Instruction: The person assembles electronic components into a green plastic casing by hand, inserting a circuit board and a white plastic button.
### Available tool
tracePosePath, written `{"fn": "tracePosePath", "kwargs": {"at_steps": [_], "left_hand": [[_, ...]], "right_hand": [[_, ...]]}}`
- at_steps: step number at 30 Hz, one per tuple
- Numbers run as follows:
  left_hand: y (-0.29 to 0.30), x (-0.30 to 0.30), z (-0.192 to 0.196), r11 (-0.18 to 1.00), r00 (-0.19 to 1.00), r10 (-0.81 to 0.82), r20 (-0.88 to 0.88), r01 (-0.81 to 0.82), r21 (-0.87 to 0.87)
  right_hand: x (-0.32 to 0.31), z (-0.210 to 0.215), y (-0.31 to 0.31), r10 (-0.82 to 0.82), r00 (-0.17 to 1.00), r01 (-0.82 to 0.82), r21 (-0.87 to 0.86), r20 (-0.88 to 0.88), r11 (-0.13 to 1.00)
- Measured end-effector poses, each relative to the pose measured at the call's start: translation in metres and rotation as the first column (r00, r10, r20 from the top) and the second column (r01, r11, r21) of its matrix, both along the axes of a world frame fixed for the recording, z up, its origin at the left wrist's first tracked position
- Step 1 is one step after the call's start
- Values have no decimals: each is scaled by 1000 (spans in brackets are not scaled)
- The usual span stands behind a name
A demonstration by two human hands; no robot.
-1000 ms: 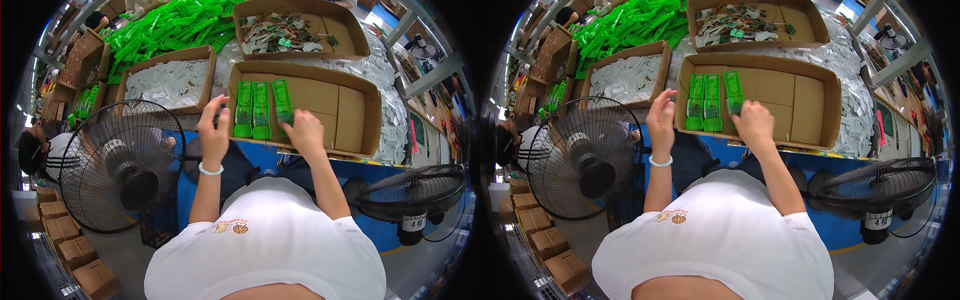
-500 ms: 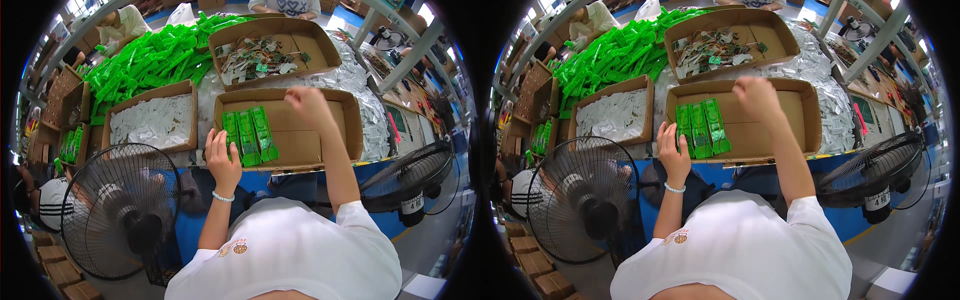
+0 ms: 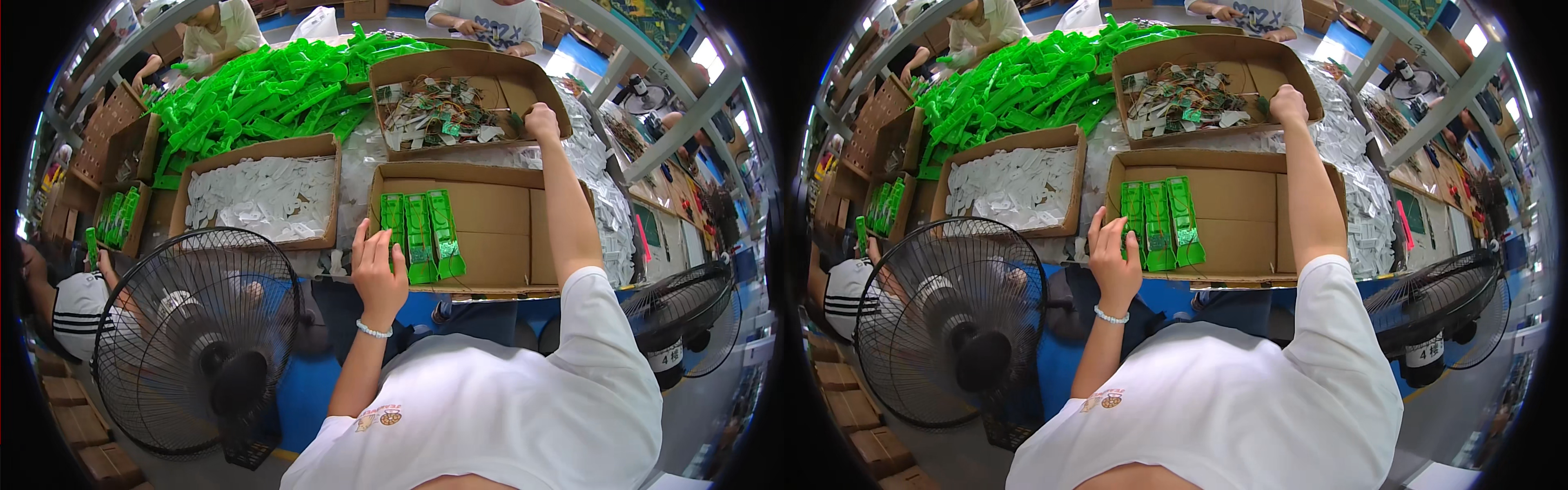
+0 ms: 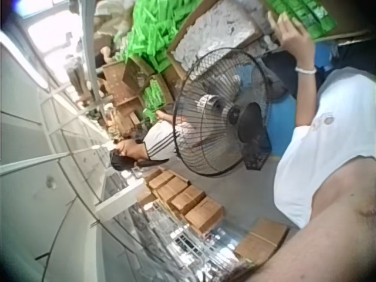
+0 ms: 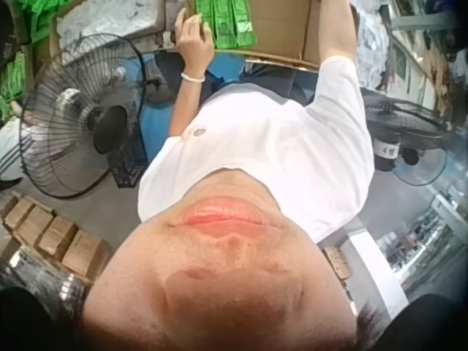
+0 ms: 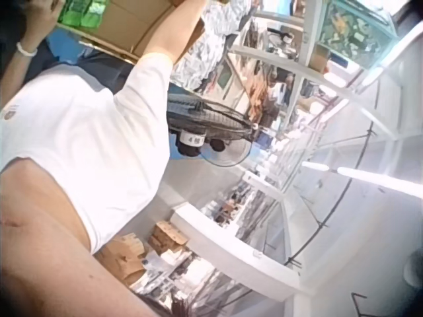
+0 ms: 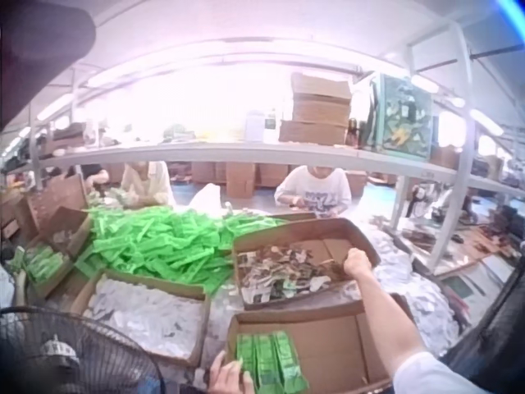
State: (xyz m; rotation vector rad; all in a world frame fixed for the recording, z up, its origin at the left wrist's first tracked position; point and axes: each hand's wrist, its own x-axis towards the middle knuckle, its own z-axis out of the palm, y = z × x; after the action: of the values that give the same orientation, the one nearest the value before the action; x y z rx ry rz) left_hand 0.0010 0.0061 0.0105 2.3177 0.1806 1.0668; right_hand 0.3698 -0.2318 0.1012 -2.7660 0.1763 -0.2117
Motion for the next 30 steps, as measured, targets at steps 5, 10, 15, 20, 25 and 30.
{"fn": "tracePosePath", "kwargs": {"at_steps": [5,10,15,20,25,30], "left_hand": [[0,3,2,1000,1000,-3,-1,3,-3],[1,2,3,999,1000,22,12,-23,29],[-1,4,7,999,1000,15,2,-15,35],[0,-1,17,995,999,19,-46,-15,99],[2,1,65,980,974,-176,145,188,-71],[-1,4,126,633,808,-389,444,584,-508]], "right_hand": [[15,-10,2,50,998,-54,-74,-46,996],[12,3,7,47,986,-49,8,160,999],[18,46,-2,77,565,-521,283,821,805],[-55,110,23,56,512,-767,427,857,480],[-153,128,34,229,611,-790,565,757,238],[-240,101,53,402,647,-743,654,648,142]]}}
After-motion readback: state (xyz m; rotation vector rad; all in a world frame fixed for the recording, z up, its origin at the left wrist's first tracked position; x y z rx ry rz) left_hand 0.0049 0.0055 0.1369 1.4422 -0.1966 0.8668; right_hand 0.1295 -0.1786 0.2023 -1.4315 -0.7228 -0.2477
